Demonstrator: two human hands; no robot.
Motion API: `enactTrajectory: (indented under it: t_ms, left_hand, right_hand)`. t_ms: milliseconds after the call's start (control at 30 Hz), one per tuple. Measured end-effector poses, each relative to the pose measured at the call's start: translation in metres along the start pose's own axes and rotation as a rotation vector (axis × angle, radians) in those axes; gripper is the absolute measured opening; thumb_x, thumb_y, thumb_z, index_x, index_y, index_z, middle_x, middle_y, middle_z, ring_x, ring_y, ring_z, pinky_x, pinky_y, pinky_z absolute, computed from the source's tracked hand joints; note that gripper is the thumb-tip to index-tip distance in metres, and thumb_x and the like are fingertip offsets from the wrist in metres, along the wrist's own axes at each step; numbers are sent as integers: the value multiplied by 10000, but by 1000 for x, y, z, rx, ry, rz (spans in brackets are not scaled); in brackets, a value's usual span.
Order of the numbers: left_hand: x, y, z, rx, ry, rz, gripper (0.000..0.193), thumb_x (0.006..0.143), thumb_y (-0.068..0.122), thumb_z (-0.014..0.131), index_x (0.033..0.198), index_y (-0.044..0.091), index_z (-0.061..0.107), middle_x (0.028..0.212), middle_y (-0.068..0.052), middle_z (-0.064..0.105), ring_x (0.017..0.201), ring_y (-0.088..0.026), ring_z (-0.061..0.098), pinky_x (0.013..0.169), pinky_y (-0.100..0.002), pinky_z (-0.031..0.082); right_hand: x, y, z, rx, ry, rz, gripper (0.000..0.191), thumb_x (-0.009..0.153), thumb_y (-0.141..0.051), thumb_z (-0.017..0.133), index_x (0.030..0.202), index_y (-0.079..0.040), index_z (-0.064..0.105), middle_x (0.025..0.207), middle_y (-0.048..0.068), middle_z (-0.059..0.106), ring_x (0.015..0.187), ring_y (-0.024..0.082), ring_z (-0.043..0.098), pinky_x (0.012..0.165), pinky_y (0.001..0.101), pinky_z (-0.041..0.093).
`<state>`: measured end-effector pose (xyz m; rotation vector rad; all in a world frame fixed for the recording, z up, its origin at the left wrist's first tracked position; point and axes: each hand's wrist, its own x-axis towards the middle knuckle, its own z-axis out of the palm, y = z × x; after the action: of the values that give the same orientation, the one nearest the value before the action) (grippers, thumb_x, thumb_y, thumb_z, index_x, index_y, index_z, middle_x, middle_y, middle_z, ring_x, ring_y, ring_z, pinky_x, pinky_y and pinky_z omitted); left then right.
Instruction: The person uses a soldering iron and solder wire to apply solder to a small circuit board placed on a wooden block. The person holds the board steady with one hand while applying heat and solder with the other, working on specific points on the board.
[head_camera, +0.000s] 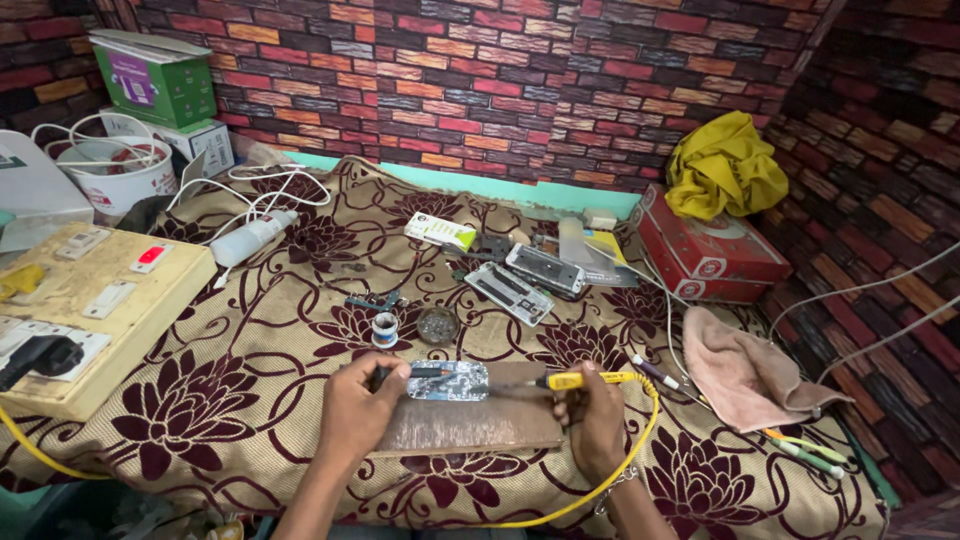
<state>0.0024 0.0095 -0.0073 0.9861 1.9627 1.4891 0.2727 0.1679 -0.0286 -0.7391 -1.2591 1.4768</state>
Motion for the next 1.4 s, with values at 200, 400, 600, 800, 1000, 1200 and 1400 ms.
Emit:
enactTrajectory:
  t_ms: [200,400,600,800,1000,1200,1400]
  left_hand:
    - [-3,9,-1,-27,-6,-52,174,913,278,717,933,121,790,604,20,638,470,-86,470,444,-274,343]
    - [0,4,0,6,-19,-28,220,928,308,707,911,103,783,598,17,607,471,-85,445,449,-284,325]
    - [4,-6,3,7,25,136,234,910,313,721,875,87,773,566,30,590,485,-72,453,462,-285,330]
    - [5,-6,3,96,-44,-26,359,943,403,682,835,67,746,623,-3,601,503,-116,438,480,-305,338]
    - [0,6,-1,-20,-18,39,335,920,397,681,862,71,734,629,0,642,504,-86,550,452,-278,417]
    - [-5,14,-2,-120,-38,-34,327,888,402,674,919,81,729,617,-19,654,470,-102,578,417,-280,417]
    - [-1,6,0,-55,-34,-61,330,902,404,681,931,83,749,650,-32,668,513,-110,545,452,-283,393]
  right_hand:
    - [-1,-4,2,102,82,41,298,1041,-264,413,907,-53,577,649,70,614,471,145,552,430,268,433]
    - [-2,-4,3,135,78,34,301,1055,-252,414,918,-35,570,673,80,616,480,146,553,430,270,433]
    - [-2,-6,3,63,77,44,320,1058,-260,422,901,-29,578,667,86,620,468,148,554,416,267,432]
    - [-1,-5,3,-13,72,24,326,1062,-244,413,893,-27,588,664,91,624,469,148,560,423,281,472]
    - [-1,-5,3,-18,34,-5,356,1072,-252,407,869,-28,597,658,84,632,476,137,574,432,265,474]
    - [-1,-4,2,-35,48,2,349,1065,-252,418,867,-33,605,647,85,627,470,137,573,429,266,467]
    - [-1,-4,2,-52,41,-5,370,1062,-270,412,864,-31,614,660,85,637,486,137,575,439,266,466]
